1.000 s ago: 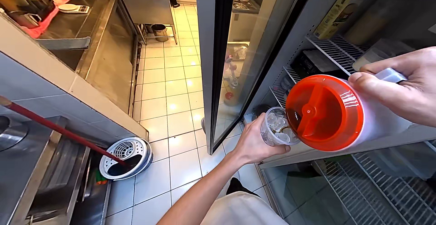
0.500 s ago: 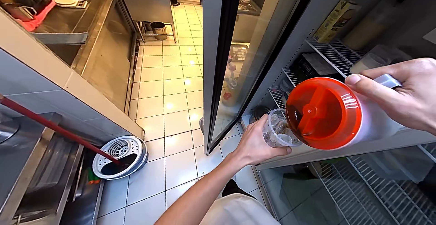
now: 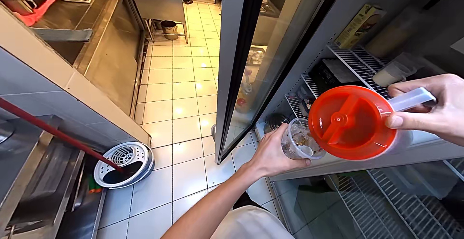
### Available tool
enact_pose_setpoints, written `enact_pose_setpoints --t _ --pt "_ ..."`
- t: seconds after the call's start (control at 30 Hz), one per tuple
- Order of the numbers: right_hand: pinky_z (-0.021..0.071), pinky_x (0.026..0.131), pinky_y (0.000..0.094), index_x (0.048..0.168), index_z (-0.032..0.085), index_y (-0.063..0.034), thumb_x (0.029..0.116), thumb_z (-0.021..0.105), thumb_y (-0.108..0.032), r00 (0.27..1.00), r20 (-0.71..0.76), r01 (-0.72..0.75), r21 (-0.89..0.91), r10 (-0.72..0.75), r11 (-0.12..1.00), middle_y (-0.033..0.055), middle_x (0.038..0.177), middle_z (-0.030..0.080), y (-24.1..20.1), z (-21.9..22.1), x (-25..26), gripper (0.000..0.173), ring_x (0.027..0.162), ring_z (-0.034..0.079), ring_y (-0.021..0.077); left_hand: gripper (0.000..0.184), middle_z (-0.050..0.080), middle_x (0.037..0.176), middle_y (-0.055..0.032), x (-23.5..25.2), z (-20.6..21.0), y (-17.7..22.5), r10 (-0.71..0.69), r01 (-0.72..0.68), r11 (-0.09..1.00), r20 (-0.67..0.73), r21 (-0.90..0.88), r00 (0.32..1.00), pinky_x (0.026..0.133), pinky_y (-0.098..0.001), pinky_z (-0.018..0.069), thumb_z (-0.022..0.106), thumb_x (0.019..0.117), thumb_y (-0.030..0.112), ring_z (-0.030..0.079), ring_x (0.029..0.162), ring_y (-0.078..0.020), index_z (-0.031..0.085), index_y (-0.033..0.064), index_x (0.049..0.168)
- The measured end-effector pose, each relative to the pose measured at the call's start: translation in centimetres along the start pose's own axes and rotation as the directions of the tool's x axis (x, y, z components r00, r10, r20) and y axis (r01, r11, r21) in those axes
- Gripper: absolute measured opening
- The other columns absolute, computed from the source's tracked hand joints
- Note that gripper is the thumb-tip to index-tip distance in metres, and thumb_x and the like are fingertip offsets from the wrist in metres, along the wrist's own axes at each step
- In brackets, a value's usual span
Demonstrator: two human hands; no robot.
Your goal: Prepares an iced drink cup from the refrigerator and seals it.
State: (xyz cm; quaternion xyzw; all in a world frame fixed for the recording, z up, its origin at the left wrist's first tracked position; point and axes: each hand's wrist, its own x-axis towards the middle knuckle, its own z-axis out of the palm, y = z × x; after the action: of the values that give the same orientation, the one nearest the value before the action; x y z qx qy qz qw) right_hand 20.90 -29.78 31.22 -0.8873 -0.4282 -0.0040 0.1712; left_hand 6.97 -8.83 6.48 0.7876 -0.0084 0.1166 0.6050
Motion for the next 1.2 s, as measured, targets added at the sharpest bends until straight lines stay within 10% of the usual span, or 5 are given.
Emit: enact_pose_setpoints --t 0.3,0.6,0.93,1.2 --pt "0.0226 0.035 0.0226 0.056 0.047 -0.0263 0.0639 0.08 -0.07 1.0 -0.024 -0.012 0.147 0.016 0.989 -0.007 0.046 0.038 0.5 0.3 -0.5 0.055 0.037 0.031 0.0048 0.082 0.071 0.115 0.0047 0.3 0.2 0.2 -0.011 0.011 1.0 0.012 -0.002 1.0 0.098 -0.0332 0.0562 0.088 0.0659 0.059 0.066 0.11 -0.0039 0.06 0.018 0.131" --pt "0.0206 0.035 0.0233 0.055 0.044 -0.0278 0.0746 0.064 -0.083 0.996 -0.088 0.014 0.081 -0.007 0.997 -0.0085 0.045 0.037 0.6 1.0 -0.6 0.062 0.036 0.03 0.0042 0.084 0.07 0.117 0.0041 0.1 0.2 -0.4 0.002 -0.002 1.0 0.015 -0.021 1.0 0.1 -0.0335 0.0555 0.088 0.0661 0.059 0.065 0.112 -0.0045 0.059 0.0168 0.133" --pt "0.0407 0.043 0.0187 0.062 0.06 -0.0277 0.0877 0.061 -0.073 0.964 -0.241 0.019 0.476 0.11 0.879 -0.0078 0.056 0.055 4.9 4.5 -2.8 0.052 0.046 0.049 0.0035 0.088 0.071 0.118 0.0028 -0.3 -0.4 -0.6 0.047 -0.048 0.997 -0.014 -0.054 0.999 0.103 -0.0321 0.0547 0.09 0.065 0.06 0.065 0.114 -0.0047 0.06 0.0131 0.133" --pt "0.0616 0.065 0.0274 0.083 0.075 -0.0228 0.0958 0.048 -0.072 0.887 -0.227 -0.037 0.833 0.403 0.552 -0.0019 0.075 0.073 5.3 10.8 -7.0 0.058 0.07 0.072 0.0083 0.089 0.073 0.115 0.0035 -0.2 -1.5 -2.0 -0.007 -0.007 0.989 -0.094 -0.147 0.996 0.101 -0.0315 0.0576 0.094 0.0635 0.053 0.068 0.111 -0.0049 0.059 0.0108 0.133"
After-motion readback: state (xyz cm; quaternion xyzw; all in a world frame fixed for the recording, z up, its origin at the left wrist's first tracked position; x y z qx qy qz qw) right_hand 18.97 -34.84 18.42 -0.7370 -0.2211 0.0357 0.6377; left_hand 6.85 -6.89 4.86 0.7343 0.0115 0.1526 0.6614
